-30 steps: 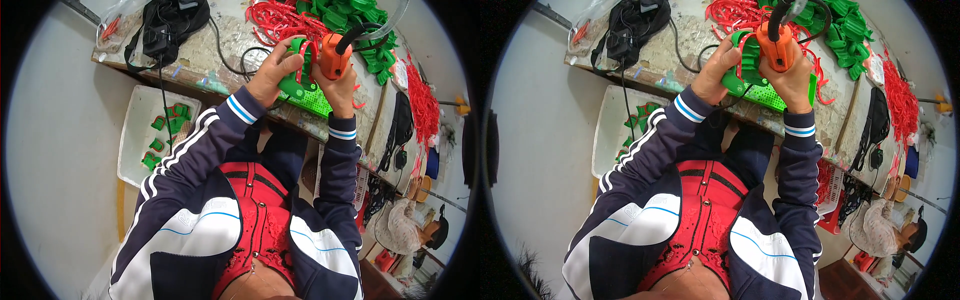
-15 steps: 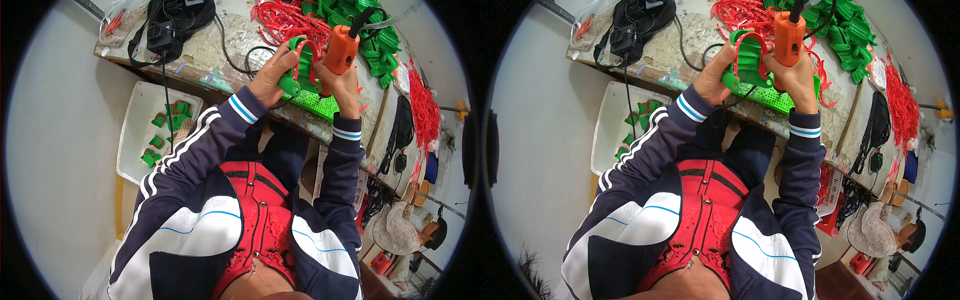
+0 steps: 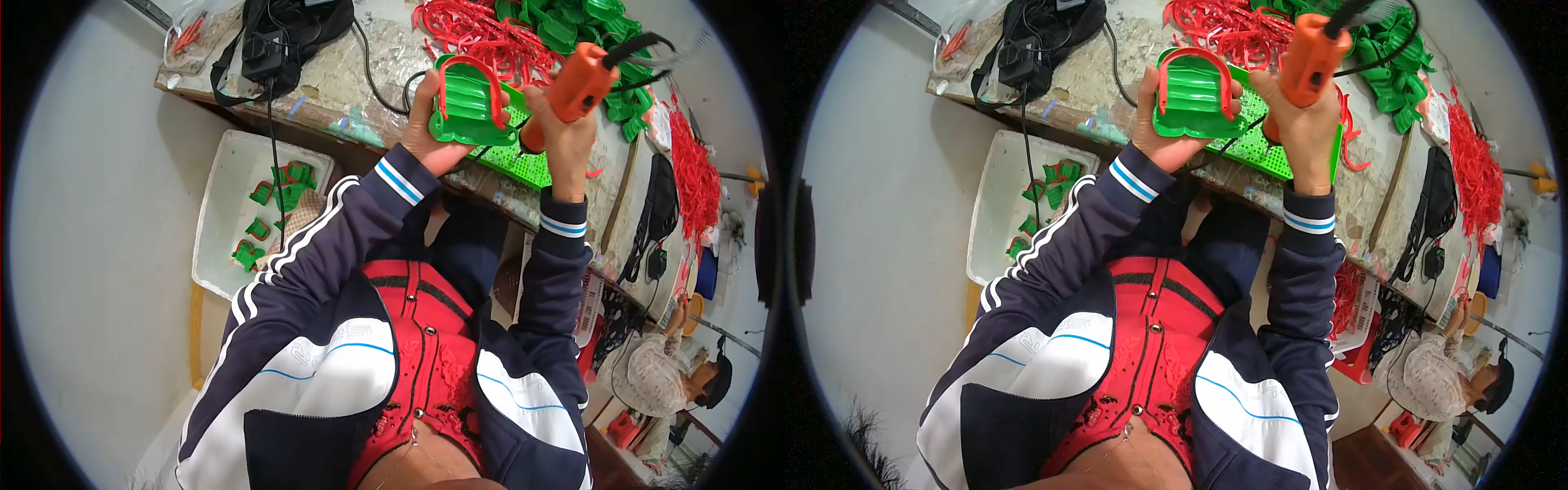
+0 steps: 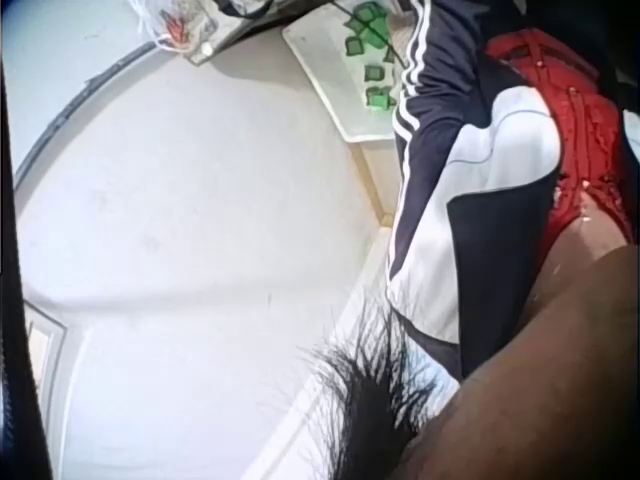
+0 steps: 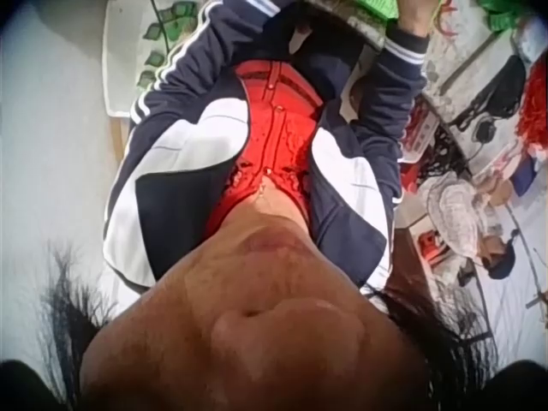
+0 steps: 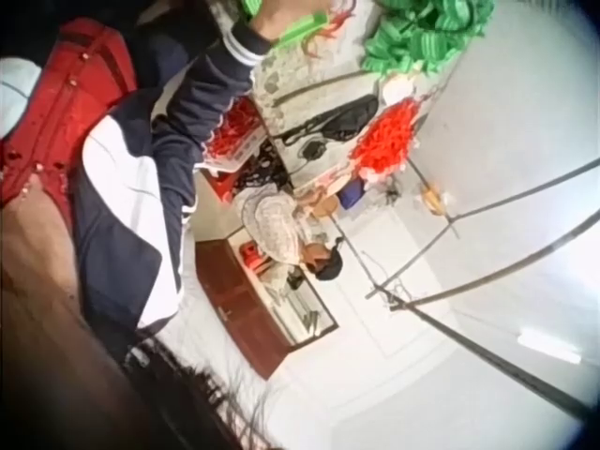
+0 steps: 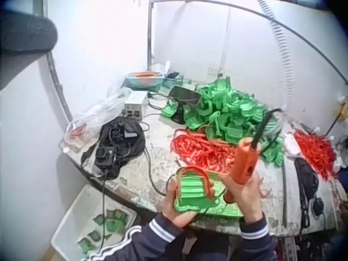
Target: Assemble green plastic parts and red mesh using a handheld glue gun at a factory workbench.
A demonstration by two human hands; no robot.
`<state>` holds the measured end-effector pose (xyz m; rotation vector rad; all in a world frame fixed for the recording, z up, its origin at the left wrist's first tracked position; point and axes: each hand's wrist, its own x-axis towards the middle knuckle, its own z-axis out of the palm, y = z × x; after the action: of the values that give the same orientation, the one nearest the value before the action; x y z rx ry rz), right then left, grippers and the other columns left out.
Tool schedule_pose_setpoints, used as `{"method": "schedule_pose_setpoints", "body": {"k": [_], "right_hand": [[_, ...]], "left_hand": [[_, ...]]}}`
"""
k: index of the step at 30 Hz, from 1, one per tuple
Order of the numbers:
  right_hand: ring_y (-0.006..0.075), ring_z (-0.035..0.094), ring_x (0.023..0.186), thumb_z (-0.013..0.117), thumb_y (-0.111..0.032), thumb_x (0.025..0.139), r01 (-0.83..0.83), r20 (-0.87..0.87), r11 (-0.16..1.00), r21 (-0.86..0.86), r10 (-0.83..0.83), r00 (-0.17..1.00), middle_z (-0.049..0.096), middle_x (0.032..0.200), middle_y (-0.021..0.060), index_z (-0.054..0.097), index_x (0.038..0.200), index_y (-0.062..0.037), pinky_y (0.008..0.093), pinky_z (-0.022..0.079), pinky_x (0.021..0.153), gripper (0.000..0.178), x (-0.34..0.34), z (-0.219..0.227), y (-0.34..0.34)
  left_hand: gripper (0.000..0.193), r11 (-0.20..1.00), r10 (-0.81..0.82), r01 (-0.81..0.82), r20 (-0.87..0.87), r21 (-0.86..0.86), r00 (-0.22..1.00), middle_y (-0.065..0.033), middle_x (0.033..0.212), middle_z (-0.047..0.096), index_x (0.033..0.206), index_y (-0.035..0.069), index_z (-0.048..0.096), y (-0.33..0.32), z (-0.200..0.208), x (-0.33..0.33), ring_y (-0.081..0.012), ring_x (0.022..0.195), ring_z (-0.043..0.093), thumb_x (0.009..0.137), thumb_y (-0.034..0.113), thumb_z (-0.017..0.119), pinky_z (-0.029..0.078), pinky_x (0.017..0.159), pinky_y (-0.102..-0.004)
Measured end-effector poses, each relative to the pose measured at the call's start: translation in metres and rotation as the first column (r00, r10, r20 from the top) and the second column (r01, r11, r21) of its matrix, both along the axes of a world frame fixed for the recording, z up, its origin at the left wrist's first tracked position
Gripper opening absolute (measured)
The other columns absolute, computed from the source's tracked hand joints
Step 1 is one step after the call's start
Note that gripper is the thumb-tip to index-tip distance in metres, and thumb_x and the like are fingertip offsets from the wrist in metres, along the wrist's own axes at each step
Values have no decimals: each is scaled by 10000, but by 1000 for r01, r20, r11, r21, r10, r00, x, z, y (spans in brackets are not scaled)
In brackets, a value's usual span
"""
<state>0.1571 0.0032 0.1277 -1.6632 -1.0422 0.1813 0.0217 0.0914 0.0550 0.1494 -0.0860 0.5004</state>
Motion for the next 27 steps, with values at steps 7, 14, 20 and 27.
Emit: {"method": "schedule_pose_setpoints", "body": {"k": [7,14,20,27], "right_hand": [[137,607,726,716,-118,797,62,-84,984,165,-48,995,623,816,70,517,1101,28,271,483,731,392,16,12,-14],[177,609,697,629,-41,835,50,-152,933,355,5,988,605,755,100,478,1081,62,301,505,708,306,21,6,-32],[171,620,674,659,-21,807,70,-184,868,492,26,983,611,772,100,489,1077,47,293,515,674,327,10,3,-37],[187,616,643,627,0,813,-10,-108,852,523,77,991,608,720,110,453,1073,54,312,519,667,317,-9,14,-22]], "left_hand": [[794,995,-99,101,60,-27,993,-245,1163,556,1249,-1,474,-7,-20,-17,-358,1030,583,783,634,577,474,910,-477],[826,975,-205,205,6,-85,979,-237,1184,536,1279,7,439,-50,-43,-45,-348,1035,578,770,640,588,478,906,-476],[779,972,-233,234,-26,35,972,-280,1239,493,1300,8,403,-59,-27,-37,-322,1005,592,794,555,628,483,898,-458],[734,965,-39,78,-159,249,987,-215,1257,508,1307,18,395,-52,-19,-21,-276,1014,590,826,533,597,479,906,-432]]}}
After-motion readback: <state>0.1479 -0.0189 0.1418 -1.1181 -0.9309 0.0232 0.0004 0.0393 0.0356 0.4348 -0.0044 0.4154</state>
